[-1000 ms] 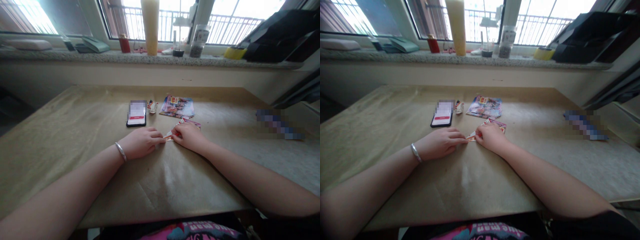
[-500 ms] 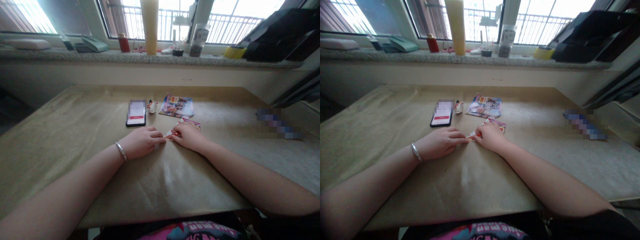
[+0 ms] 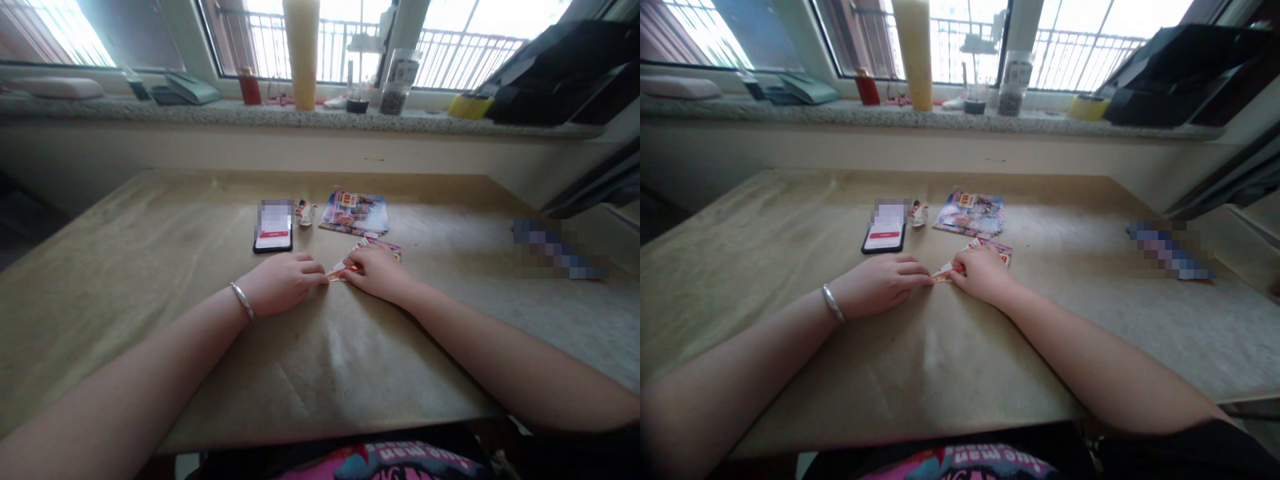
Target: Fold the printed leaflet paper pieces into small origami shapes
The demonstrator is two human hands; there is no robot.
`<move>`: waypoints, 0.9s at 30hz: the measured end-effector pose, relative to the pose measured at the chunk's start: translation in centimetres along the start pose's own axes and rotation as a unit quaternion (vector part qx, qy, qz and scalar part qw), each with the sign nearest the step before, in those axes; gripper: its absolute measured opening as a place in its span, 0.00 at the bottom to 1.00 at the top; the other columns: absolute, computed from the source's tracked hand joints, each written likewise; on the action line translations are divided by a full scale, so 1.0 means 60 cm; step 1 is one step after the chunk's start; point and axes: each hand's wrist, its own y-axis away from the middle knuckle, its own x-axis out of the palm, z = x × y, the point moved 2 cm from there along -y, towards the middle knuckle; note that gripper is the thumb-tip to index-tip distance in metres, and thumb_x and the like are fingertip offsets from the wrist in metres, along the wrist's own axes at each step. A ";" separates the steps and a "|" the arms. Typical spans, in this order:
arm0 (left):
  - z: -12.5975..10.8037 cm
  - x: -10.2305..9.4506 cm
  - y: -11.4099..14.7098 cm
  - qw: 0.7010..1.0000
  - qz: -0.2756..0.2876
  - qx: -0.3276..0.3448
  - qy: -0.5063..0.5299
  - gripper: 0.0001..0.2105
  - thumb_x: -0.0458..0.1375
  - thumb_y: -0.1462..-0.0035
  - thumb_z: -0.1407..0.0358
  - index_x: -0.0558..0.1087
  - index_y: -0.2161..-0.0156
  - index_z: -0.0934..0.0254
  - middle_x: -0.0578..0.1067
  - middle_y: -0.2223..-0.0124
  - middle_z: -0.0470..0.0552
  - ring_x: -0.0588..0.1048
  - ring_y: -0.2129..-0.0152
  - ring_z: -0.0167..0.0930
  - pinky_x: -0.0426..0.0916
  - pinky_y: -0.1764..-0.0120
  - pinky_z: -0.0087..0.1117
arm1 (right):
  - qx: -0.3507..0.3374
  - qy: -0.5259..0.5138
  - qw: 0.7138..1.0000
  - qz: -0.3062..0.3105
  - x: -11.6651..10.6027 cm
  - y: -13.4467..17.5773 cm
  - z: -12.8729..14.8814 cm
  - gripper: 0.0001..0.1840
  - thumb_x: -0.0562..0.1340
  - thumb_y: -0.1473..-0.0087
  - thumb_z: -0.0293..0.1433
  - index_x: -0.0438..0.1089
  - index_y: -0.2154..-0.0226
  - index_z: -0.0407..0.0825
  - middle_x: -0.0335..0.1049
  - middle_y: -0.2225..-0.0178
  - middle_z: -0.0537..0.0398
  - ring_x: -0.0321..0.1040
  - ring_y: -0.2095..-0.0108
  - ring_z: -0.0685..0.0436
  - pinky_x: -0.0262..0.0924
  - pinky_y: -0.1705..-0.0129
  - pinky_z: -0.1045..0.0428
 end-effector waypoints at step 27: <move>0.015 -0.006 0.010 0.995 0.003 -0.053 0.090 0.17 0.49 0.45 0.76 0.76 0.58 0.59 0.77 0.57 0.46 0.74 0.61 0.29 0.69 0.57 0.29 | -0.001 -0.007 1.000 -0.010 0.000 0.006 -0.007 0.14 0.59 0.46 0.42 0.71 0.72 0.49 0.74 0.69 0.52 0.66 0.65 0.43 0.48 0.64 0.50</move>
